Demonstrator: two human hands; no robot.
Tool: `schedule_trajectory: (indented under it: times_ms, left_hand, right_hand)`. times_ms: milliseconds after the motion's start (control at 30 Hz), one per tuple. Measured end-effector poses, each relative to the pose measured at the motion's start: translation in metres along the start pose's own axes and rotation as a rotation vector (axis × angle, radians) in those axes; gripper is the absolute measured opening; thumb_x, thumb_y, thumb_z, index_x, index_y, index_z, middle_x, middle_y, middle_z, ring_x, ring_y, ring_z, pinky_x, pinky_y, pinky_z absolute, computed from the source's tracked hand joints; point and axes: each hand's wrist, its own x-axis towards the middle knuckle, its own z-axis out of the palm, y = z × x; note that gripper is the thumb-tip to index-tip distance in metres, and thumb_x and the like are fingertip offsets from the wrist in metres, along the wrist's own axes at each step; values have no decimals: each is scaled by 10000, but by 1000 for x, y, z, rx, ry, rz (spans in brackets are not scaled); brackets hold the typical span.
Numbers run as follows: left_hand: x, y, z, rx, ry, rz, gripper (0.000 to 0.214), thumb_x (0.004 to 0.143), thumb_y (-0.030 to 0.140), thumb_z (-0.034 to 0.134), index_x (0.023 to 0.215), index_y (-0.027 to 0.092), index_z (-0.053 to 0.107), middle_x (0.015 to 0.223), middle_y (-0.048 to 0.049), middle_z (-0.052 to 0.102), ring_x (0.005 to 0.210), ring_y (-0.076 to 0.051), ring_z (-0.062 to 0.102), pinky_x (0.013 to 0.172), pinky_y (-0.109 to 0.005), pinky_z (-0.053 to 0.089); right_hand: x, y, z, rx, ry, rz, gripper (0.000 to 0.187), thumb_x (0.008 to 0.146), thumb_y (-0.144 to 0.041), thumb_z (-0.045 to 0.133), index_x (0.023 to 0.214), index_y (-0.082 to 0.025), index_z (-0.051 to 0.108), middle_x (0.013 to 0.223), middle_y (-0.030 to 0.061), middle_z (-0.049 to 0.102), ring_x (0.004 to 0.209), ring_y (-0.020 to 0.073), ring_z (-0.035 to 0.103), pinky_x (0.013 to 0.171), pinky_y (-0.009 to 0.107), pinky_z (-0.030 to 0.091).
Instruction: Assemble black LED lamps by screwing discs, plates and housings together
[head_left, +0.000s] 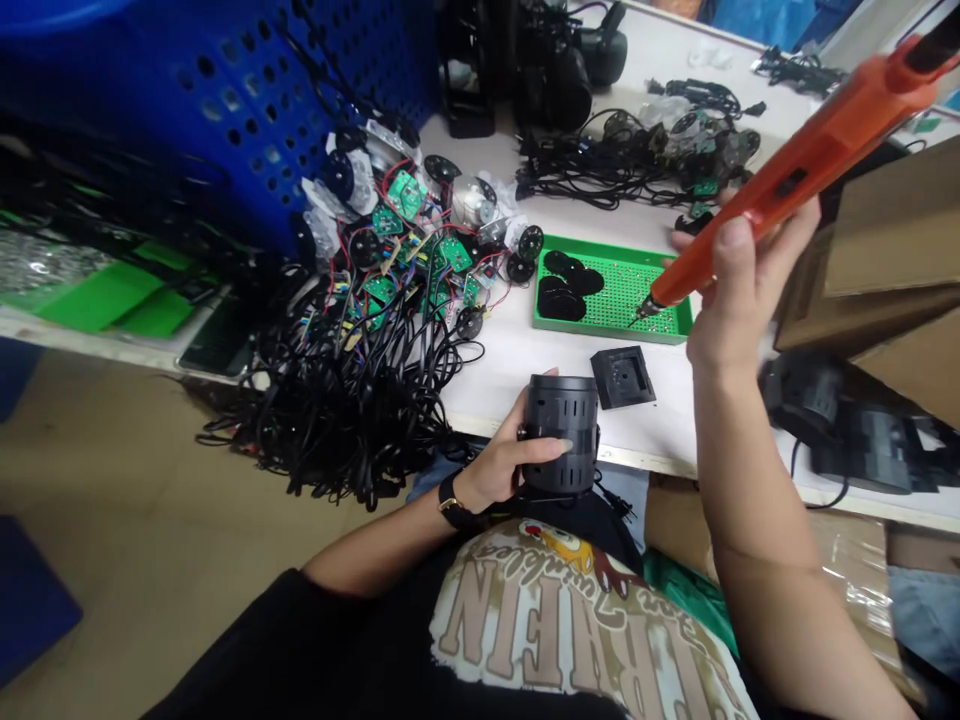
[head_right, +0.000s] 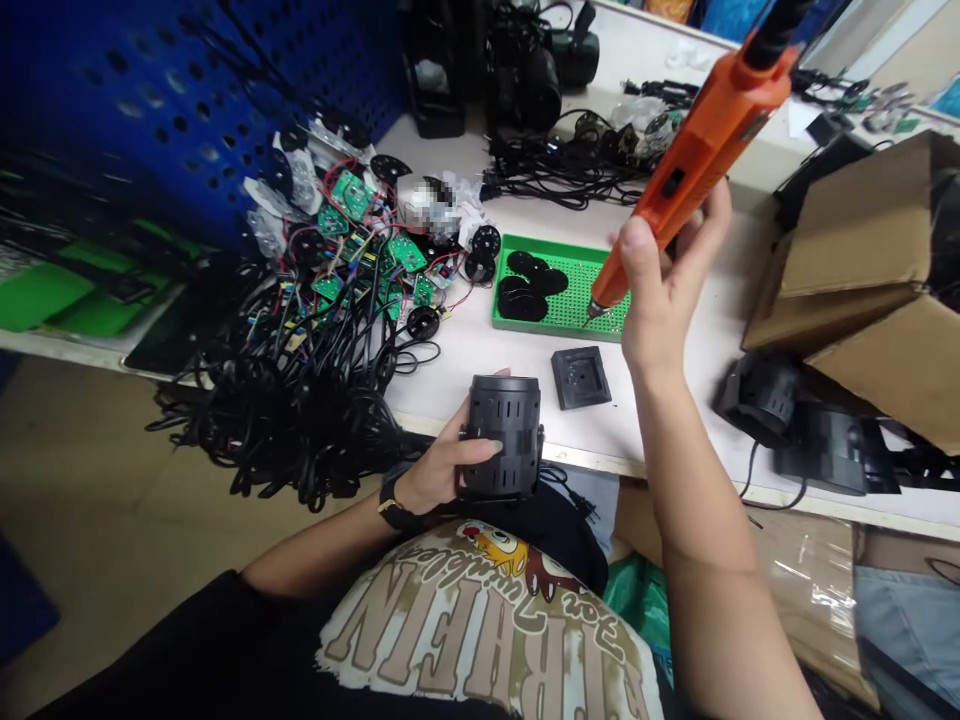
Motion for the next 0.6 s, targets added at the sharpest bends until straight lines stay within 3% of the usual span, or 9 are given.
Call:
schedule_trajectory:
  times_ms: [67,133,333,467,600]
  left_hand:
    - [-3,-2,-3,-15,4,9,1004,697,265,907,1573,380,430,1213,-60,729,991,-269,736,784,-385,636]
    - [-5,-3,-7,-27,19,18,987,712,281,895,1576,378,428,1206,-59,736,971,-267,745,777,-380,644]
    - [0,-2,-15,-12,25,-22,908,759,324,872,1561,337,446,1172,-85,767,881,-264,773,667,-318,642]
    - [2,3,-14,59,28,-45,911,764,352,884,1561,298,447,1184,-110,771,857,-267,775,545,-232,572]
    - [2,2,-15,60,50,-46,904,742,362,903,1532,259,475,1105,-111,783,819,-269,769,567,-258,588]
  right_hand:
    - [8,-7,15,112,229,-68,528,1035,-647,395,1420,-287,402,1228,75,584,906,178,713,774,340,597]
    - [2,-16,26,207,314,-82,567,995,-716,410,1347,-276,466,1042,33,566,676,123,608,651,306,564]
    - [-29,-27,34,316,202,124,758,862,-858,392,1357,-290,478,939,27,499,615,140,554,570,335,510]
    - [-29,-24,31,476,276,80,680,810,-812,516,1251,-296,554,890,3,480,531,100,486,461,279,403]
    - [-29,-21,32,581,271,56,574,828,-746,583,1187,-299,606,856,-12,481,540,107,529,424,247,393]
